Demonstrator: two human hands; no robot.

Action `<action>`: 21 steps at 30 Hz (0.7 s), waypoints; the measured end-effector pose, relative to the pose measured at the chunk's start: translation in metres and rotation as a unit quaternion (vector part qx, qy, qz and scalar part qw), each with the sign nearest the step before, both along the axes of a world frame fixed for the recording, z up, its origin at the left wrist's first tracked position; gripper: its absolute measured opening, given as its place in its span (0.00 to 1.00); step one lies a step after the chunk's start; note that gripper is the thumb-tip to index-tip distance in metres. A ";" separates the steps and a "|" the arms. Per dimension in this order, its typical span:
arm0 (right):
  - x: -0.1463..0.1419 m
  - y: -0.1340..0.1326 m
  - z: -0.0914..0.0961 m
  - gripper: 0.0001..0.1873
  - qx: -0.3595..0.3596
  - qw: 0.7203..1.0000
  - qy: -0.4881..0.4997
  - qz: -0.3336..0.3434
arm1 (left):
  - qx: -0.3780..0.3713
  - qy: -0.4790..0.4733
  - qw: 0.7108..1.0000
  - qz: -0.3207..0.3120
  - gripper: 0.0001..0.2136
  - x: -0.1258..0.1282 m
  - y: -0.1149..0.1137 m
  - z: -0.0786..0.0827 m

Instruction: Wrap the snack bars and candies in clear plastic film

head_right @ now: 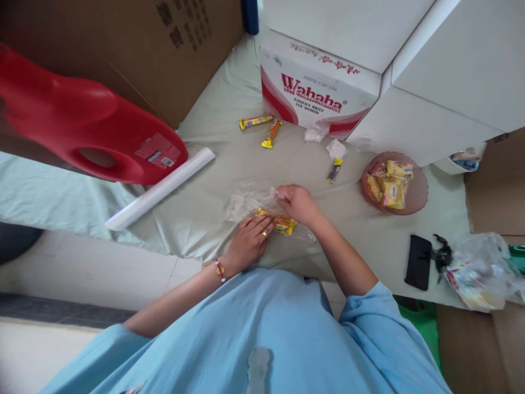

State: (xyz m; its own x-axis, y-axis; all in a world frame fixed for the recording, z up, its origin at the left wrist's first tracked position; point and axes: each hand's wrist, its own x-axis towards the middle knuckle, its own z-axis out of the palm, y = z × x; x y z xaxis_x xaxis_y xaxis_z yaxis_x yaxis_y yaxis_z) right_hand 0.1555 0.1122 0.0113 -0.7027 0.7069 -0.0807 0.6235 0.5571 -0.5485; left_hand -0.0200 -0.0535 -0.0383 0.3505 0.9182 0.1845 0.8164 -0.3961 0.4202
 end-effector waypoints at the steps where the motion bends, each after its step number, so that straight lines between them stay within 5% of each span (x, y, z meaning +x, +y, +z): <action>1: 0.004 -0.011 0.002 0.14 0.015 0.999 0.008 0.030 | 0.004 -0.015 1.000 0.011 0.26 0.000 -0.001 -0.003; 8: 0.025 -0.083 -0.014 0.27 0.067 0.992 -0.048 0.094 | 0.068 -0.094 0.987 0.114 0.21 -0.001 -0.007 -0.016; 12: 0.025 -0.093 -0.020 0.31 0.080 0.990 -0.076 0.093 | 0.068 -0.148 0.967 0.197 0.15 -0.011 -0.005 -0.010; 17: 0.016 -0.097 -0.021 0.25 0.061 0.992 -0.088 0.074 | 0.045 -0.242 0.890 0.385 0.16 -0.035 0.008 -0.012; 21: 0.013 -0.096 -0.018 0.24 0.047 0.996 -0.060 0.055 | -0.028 -0.237 0.887 0.396 0.26 -0.044 0.021 -0.013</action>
